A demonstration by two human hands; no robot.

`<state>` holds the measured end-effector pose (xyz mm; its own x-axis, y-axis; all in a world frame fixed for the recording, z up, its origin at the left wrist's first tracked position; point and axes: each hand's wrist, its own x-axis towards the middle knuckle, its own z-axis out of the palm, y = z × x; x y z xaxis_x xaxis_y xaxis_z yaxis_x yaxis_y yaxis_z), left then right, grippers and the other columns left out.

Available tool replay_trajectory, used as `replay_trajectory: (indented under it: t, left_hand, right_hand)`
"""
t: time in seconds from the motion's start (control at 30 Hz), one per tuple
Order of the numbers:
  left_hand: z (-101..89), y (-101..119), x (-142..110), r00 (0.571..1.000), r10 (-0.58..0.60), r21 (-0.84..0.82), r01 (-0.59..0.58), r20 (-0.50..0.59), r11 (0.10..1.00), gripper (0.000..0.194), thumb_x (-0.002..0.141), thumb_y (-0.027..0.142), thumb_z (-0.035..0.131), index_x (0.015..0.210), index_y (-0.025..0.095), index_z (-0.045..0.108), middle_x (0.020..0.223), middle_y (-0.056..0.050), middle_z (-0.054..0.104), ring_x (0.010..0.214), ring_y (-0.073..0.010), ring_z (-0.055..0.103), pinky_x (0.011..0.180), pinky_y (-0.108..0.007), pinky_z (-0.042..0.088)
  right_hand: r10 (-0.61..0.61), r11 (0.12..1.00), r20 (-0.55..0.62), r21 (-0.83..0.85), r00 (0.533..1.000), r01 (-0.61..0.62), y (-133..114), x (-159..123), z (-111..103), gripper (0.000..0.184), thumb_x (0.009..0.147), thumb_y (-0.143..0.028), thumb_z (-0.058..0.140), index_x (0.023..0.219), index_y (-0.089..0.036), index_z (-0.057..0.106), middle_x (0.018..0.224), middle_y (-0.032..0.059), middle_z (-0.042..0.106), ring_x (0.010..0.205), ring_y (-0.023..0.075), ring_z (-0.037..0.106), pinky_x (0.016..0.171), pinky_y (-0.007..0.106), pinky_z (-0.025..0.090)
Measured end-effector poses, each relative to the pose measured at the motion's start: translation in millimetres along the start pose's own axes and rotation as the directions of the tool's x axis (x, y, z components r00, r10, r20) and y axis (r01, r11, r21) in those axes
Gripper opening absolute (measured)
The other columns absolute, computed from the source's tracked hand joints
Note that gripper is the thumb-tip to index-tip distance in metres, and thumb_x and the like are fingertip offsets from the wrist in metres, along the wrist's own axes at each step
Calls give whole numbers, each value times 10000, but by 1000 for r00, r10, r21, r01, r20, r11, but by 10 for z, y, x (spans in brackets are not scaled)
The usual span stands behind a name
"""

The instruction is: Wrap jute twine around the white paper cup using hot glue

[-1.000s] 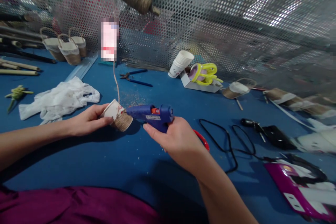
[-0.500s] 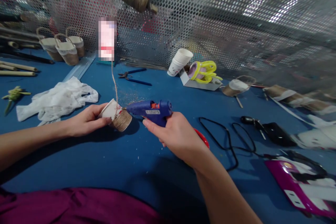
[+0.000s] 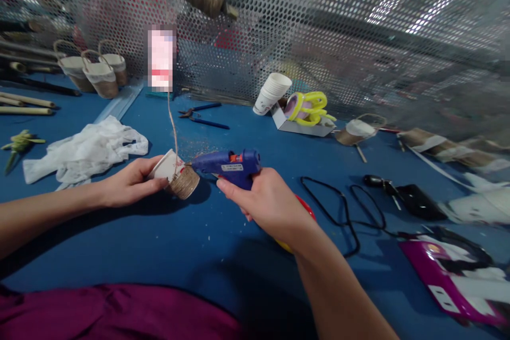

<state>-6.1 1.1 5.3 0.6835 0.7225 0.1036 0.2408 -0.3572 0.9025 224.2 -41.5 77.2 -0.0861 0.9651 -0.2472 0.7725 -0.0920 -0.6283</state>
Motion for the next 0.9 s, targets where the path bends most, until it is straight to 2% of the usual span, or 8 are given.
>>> replay_trajectory:
  t: [0.17,0.33,0.57,0.9]
  left_hand:
    - [-3,23,-4,1000,-6,21,6,-6,1000,253,804,238,413,984,91,514,840,-56,546,742,-141,496,670,-259,437]
    - [-2,40,2,1000,0,7,0,-5,1000,261,798,229,410,995,98,520,857,-55,558,756,-140,509,679,-249,440]
    - [1,20,-6,1000,-6,36,6,-9,999,266,801,241,417,1005,101,514,854,-48,559,750,-141,513,677,-247,442]
    - [9,8,0,1000,-9,11,9,-4,1000,283,814,259,408,1022,99,516,867,-52,570,754,-141,522,681,-244,442]
  right_hand:
    - [12,1000,11,-1,1000,-12,-5,-5,-3,390,722,-499,535,449,-227,476,365,-16,465,406,136,481,451,267,400]
    - [-42,999,30,-28,999,42,15,-53,-22,414,729,-511,525,436,-226,455,357,-24,459,409,132,492,450,253,401]
    - [8,1000,6,1,1000,-8,-7,-26,4,471,714,-528,534,378,-227,399,369,-12,464,407,132,487,449,251,408]
    - [-19,1000,31,13,999,19,41,-81,9,370,713,-459,562,449,-227,449,367,-29,459,391,132,463,433,257,382]
